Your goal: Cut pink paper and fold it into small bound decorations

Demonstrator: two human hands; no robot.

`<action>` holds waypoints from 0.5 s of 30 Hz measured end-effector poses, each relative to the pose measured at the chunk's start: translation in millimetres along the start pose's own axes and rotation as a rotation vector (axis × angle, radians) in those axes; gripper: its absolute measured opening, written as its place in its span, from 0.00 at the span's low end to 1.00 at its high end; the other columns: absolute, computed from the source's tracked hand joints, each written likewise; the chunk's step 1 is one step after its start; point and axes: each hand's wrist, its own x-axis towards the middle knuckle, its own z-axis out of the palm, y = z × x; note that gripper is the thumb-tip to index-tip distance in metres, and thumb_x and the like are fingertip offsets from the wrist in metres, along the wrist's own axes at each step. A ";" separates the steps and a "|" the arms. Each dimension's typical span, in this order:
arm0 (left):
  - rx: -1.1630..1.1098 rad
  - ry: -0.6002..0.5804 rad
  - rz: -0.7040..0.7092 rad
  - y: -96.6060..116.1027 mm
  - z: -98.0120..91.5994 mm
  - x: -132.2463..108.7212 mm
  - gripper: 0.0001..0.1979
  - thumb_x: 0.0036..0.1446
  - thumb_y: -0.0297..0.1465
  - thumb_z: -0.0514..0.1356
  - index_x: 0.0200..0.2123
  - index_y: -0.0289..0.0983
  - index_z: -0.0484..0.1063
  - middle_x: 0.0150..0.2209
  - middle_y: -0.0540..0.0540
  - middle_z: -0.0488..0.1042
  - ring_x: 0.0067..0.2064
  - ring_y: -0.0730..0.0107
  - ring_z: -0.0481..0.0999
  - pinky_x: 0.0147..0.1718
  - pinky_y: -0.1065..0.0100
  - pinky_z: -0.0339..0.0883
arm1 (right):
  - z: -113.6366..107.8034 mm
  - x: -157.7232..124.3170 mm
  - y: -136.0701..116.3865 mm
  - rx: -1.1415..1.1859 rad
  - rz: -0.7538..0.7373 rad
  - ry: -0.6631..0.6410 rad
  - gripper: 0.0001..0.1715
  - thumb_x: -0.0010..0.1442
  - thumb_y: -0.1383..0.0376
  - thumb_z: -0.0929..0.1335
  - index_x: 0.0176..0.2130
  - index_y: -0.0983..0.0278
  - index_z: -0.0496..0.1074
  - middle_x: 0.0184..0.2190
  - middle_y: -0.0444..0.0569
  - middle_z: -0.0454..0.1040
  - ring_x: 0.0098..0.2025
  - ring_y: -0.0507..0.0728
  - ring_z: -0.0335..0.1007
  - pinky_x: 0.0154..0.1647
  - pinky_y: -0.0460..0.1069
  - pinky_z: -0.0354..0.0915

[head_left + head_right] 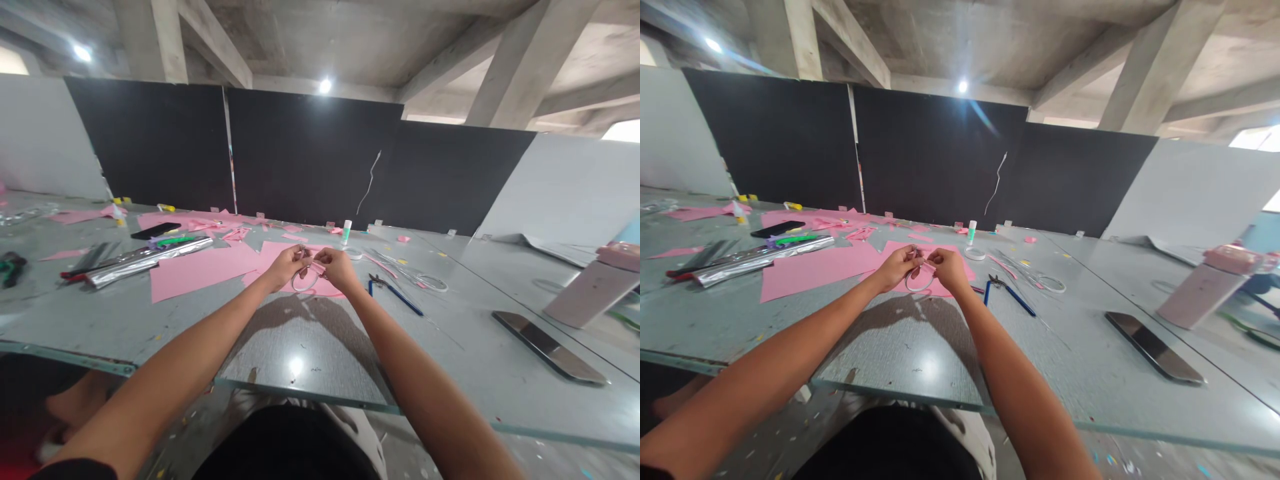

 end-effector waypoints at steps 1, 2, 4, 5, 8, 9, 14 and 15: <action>-0.006 0.015 0.004 -0.3 0.2 0.4 0.15 0.46 0.38 0.65 0.31 0.36 0.64 0.17 0.57 0.62 0.18 0.79 0.63 0.21 0.72 0.56 | 0.1 0.4 -0.1 0.009 0.001 0.008 0.03 0.48 0.66 0.67 0.26 0.64 0.71 0.18 0.42 0.69 0.18 0.49 0.63 0.19 0.44 0.60; -0.010 0.026 0.008 -0.6 0.5 0.8 0.15 0.46 0.38 0.65 0.31 0.36 0.64 0.17 0.57 0.62 0.18 0.79 0.63 0.21 0.72 0.57 | 0.0 0.9 0.0 0.010 -0.005 0.014 0.04 0.47 0.67 0.67 0.28 0.64 0.72 0.19 0.43 0.71 0.19 0.50 0.64 0.20 0.44 0.61; -0.013 0.041 0.012 -1.2 1.1 1.5 0.15 0.46 0.37 0.66 0.31 0.36 0.65 0.18 0.57 0.62 0.18 0.79 0.63 0.21 0.72 0.57 | -1.2 2.3 0.7 -0.035 -0.049 0.010 0.09 0.45 0.71 0.66 0.29 0.63 0.74 0.22 0.46 0.74 0.23 0.53 0.67 0.24 0.46 0.63; -0.012 0.046 0.012 -1.5 1.4 1.6 0.16 0.45 0.37 0.66 0.31 0.36 0.65 0.18 0.57 0.62 0.18 0.79 0.63 0.21 0.72 0.58 | -2.2 2.9 1.2 -0.080 -0.080 -0.001 0.11 0.43 0.73 0.66 0.28 0.63 0.75 0.23 0.46 0.75 0.25 0.54 0.69 0.26 0.47 0.63; 0.000 0.044 0.010 -1.9 1.6 1.2 0.16 0.44 0.36 0.67 0.30 0.35 0.65 0.20 0.56 0.64 0.18 0.79 0.64 0.21 0.72 0.58 | -4.9 3.9 3.6 -0.237 -0.148 -0.021 0.15 0.39 0.77 0.64 0.25 0.63 0.75 0.23 0.47 0.75 0.29 0.56 0.70 0.32 0.49 0.64; 0.007 0.042 0.012 -1.7 1.6 0.9 0.16 0.44 0.36 0.67 0.30 0.35 0.65 0.20 0.56 0.64 0.19 0.79 0.64 0.20 0.72 0.58 | -5.0 4.0 4.9 -0.262 -0.150 -0.022 0.15 0.38 0.77 0.63 0.25 0.64 0.75 0.23 0.47 0.75 0.29 0.56 0.69 0.33 0.49 0.64; -0.017 0.048 0.045 -0.2 4.7 1.2 0.14 0.46 0.36 0.66 0.31 0.36 0.65 0.18 0.57 0.62 0.18 0.79 0.63 0.20 0.73 0.57 | 5.6 5.0 14.4 0.112 0.043 -0.107 0.05 0.43 0.70 0.65 0.24 0.65 0.71 0.22 0.45 0.72 0.27 0.53 0.67 0.31 0.48 0.67; -0.036 0.049 0.055 0.0 6.6 1.8 0.14 0.47 0.36 0.66 0.31 0.36 0.64 0.18 0.57 0.61 0.18 0.79 0.63 0.21 0.73 0.57 | 9.4 5.7 16.3 0.236 0.097 -0.104 0.04 0.45 0.68 0.66 0.24 0.65 0.71 0.22 0.45 0.71 0.27 0.52 0.67 0.31 0.48 0.68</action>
